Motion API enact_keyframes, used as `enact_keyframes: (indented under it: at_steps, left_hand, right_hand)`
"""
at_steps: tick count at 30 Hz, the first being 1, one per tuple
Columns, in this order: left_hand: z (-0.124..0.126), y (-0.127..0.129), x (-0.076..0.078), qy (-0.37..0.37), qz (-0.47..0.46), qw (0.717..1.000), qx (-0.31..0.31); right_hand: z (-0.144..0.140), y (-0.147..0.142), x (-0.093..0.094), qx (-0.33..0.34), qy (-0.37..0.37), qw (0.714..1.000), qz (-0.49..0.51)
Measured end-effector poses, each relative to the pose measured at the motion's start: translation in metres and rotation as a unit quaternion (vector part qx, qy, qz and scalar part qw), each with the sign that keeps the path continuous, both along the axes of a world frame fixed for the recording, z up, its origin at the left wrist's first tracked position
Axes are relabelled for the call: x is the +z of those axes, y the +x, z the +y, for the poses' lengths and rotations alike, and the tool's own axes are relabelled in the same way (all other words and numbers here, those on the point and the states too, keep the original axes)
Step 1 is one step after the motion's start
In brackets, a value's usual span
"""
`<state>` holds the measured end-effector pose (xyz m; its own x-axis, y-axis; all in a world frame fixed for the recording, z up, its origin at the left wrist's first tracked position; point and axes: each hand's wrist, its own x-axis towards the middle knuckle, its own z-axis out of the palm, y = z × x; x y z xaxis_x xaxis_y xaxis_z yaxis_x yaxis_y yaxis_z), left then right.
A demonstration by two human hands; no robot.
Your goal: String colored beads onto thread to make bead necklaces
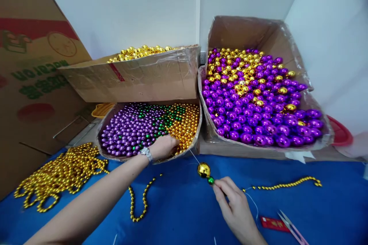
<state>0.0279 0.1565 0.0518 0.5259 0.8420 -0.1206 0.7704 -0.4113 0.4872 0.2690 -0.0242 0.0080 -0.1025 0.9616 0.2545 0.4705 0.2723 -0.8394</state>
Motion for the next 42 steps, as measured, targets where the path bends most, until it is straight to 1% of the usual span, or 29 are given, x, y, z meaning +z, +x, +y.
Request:
enact_keyframes:
  at_steps: [3,4,5,6,7,8,9,10,11,12,13,16,20,21,22,24,26,28,31,33,35,38,40,42]
  left_hand:
    - [-0.007,0.003,0.014,-0.014,-0.058,0.998,0.017]
    - [-0.013,0.005,0.020,-0.034,-0.104,0.993,0.032]
    - [-0.019,0.007,0.025,-0.071,-0.171,0.981,0.053]
    - [-0.026,0.009,0.030,-0.122,-0.253,0.956,0.078]
    - [-0.033,0.012,0.034,-0.180,-0.339,0.917,0.105]
    - [-0.039,0.014,0.038,-0.236,-0.416,0.869,0.128]
    - [-0.046,0.016,0.040,-0.279,-0.473,0.823,0.145]
    - [-0.051,0.018,0.042,-0.304,-0.506,0.792,0.155]
    - [-0.055,0.020,0.042,-0.318,-0.525,0.773,0.161]
    - [-0.059,0.021,0.043,-0.324,-0.536,0.762,0.165]
    - [-0.062,0.021,0.042,-0.326,-0.542,0.756,0.167]
    - [-0.068,0.022,0.041,-0.326,-0.541,0.756,0.171]
    - [-0.073,0.021,0.043,-0.317,-0.527,0.769,0.174]
    - [-0.074,0.021,0.045,-0.304,-0.521,0.779,0.173]
    - [-0.075,0.021,0.047,-0.283,-0.510,0.795,0.170]
    - [-0.081,0.023,0.049,-0.224,-0.472,0.837,0.162]
    - [-0.089,0.027,0.047,-0.177,-0.434,0.869,0.156]
    - [-0.100,0.033,0.039,-0.172,-0.417,0.879,0.156]
    - [-0.116,0.043,0.019,-0.185,-0.410,0.880,0.155]
    - [-0.123,0.049,0.008,-0.154,-0.399,0.891,0.153]
    - [-0.130,0.053,0.002,-0.093,-0.385,0.905,0.154]
    - [-0.144,0.057,0.003,-0.017,-0.370,0.916,0.153]
    - [-0.157,0.060,0.007,0.005,-0.368,0.918,0.144]
    - [-0.169,0.062,0.010,0.021,-0.378,0.916,0.135]
  right_hand:
    - [-0.001,0.000,-0.001,0.005,0.002,1.000,0.002]
    - [-0.001,-0.001,-0.001,0.008,0.004,1.000,0.002]
    - [-0.001,-0.001,0.000,0.010,0.007,1.000,0.002]
    - [-0.001,-0.002,0.000,0.012,0.010,1.000,0.001]
    - [-0.001,-0.003,0.001,0.012,0.014,1.000,0.000]
    - [-0.001,-0.004,0.002,0.012,0.017,1.000,-0.001]
    - [0.000,-0.004,0.003,0.012,0.021,1.000,-0.002]
    - [0.000,-0.005,0.004,0.012,0.025,1.000,-0.002]
    - [0.000,-0.005,0.005,0.013,0.028,1.000,-0.003]
    - [0.001,-0.006,0.005,0.014,0.031,0.999,-0.005]
    - [0.002,-0.006,0.006,0.014,0.034,0.999,-0.007]
    - [0.002,-0.006,0.005,0.012,0.042,0.999,-0.020]
    - [0.001,-0.005,0.002,0.008,0.050,0.998,-0.040]
    - [0.000,-0.005,0.001,0.007,0.054,0.997,-0.046]
    - [-0.001,-0.004,0.000,0.006,0.060,0.997,-0.051]
    - [-0.002,-0.004,-0.003,0.005,0.072,0.995,-0.064]
    - [-0.003,-0.004,-0.008,0.004,0.077,0.994,-0.072]
    - [-0.004,-0.005,-0.015,0.004,0.074,0.995,-0.072]
    - [-0.005,-0.004,-0.030,-0.002,0.037,0.997,-0.066]
    - [-0.004,-0.002,-0.039,-0.006,0.002,0.997,-0.071]
    - [-0.004,0.003,-0.042,-0.008,-0.010,0.996,-0.089]
    - [-0.008,0.009,-0.039,-0.001,0.032,0.990,-0.134]
    - [-0.010,0.013,-0.036,0.019,0.084,0.984,-0.158]
    - [-0.011,0.014,-0.039,0.045,0.135,0.977,-0.157]
